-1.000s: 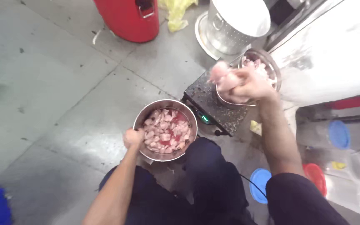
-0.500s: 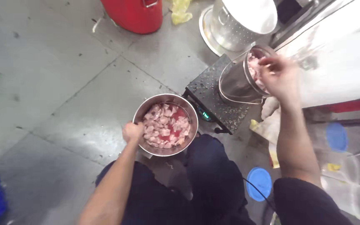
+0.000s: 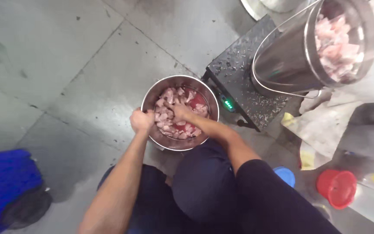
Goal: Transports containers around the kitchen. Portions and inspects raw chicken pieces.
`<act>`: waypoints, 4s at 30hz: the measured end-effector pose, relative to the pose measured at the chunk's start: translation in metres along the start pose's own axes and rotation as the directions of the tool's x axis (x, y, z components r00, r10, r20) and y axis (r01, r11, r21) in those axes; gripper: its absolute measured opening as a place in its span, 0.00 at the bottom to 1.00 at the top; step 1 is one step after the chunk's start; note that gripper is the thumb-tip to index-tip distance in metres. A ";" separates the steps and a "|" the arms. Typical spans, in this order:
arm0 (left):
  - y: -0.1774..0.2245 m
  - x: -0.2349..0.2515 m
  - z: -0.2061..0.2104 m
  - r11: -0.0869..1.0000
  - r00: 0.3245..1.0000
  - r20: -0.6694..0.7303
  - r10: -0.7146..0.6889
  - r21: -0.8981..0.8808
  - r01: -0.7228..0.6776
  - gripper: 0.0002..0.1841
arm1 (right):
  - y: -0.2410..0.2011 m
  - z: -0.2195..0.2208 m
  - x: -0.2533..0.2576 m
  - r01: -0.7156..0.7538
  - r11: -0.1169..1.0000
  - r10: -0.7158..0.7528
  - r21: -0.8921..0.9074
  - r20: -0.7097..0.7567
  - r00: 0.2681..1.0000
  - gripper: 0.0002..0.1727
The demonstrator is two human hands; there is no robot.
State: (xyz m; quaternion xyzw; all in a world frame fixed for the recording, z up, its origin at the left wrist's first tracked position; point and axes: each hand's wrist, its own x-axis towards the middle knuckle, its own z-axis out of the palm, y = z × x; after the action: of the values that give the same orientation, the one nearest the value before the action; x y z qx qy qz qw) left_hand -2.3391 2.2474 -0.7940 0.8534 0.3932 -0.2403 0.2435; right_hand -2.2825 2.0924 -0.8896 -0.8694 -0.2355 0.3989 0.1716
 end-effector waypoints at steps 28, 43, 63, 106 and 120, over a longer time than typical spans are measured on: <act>0.003 0.001 0.000 1.000 1.000 -0.023 -0.006 0.009 0.007 0.20 | -0.019 0.000 -0.048 0.173 0.966 -0.206 0.193 0.168 0.964 0.29; 0.002 0.002 0.001 1.000 0.999 -0.027 -0.020 0.001 0.020 0.20 | -0.039 -0.039 -0.094 0.180 0.984 -0.178 -0.010 0.096 0.979 0.16; -0.005 -0.005 -0.001 0.998 0.999 -0.027 0.022 -0.053 -0.023 0.24 | 0.106 -0.368 -0.393 0.095 0.817 0.419 0.569 -0.698 0.581 0.33; -0.002 -0.007 -0.001 1.000 1.000 -0.014 -0.005 -0.031 0.004 0.26 | 0.086 -0.301 -0.366 -0.145 0.982 0.145 0.120 -0.975 0.170 0.24; -0.002 -0.005 -0.002 1.000 1.000 0.005 0.007 -0.022 -0.007 0.22 | 0.102 -0.190 -0.393 0.165 0.969 0.132 0.182 -0.953 0.273 0.07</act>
State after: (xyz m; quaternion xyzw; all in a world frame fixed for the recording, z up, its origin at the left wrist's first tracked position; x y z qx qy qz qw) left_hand -2.3431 2.2470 -0.7905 0.8514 0.3922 -0.2374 0.2549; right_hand -2.3317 1.7714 -0.5796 -0.9023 -0.0422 -0.1822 0.3885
